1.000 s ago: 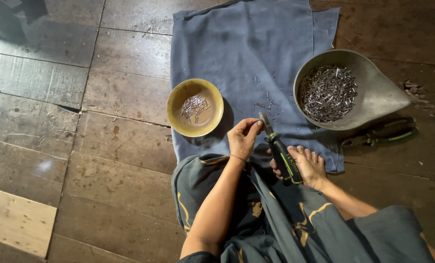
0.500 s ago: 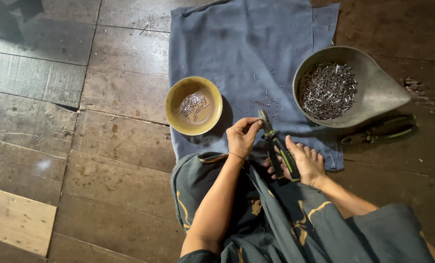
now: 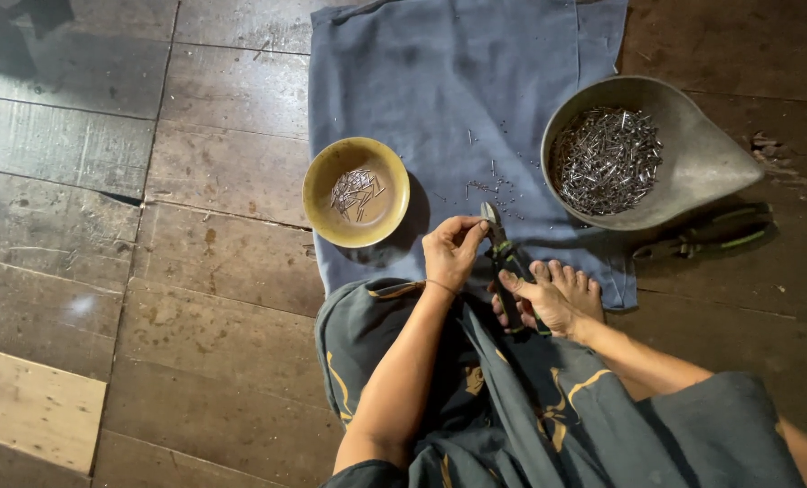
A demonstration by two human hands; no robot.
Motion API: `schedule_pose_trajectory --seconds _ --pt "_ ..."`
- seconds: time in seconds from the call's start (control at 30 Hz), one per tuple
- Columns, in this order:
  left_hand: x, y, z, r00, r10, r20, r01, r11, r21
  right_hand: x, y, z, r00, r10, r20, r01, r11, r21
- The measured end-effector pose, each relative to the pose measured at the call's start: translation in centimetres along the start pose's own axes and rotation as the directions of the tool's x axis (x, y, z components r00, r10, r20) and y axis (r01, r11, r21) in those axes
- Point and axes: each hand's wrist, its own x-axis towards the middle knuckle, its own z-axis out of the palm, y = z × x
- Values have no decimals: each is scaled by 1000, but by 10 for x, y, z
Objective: The person sits on the floor and uses pliers to cut small metal nails one by one. The cut pieces are placed into a yellow bowl, while the remaining nails are kept in a metal scoop. The person continues this repetitive cutting process throughout the clip.
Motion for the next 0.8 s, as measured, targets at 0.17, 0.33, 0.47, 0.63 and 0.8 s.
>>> schedule_pose_trajectory --seconds 0.17,0.33,0.47,0.63,0.8 --pt "-1 -10 4 997 -71 18 71 997 -25 -2 6 4 994 23 -107 -49 968 -248" --pt "1 -36 6 990 -138 21 137 990 11 -4 11 9 983 18 -183 -96 900 -426" --pt "4 -56 8 970 -241 22 237 965 112 -8 18 3 967 9 -253 -159 799 -580" --pt "9 -85 12 927 -376 1 373 919 129 -10 21 7 949 -31 -313 -213 668 -713" --pt "9 -87 12 893 -450 -11 449 892 55 -16 23 10 929 -91 -360 -263 522 -811"
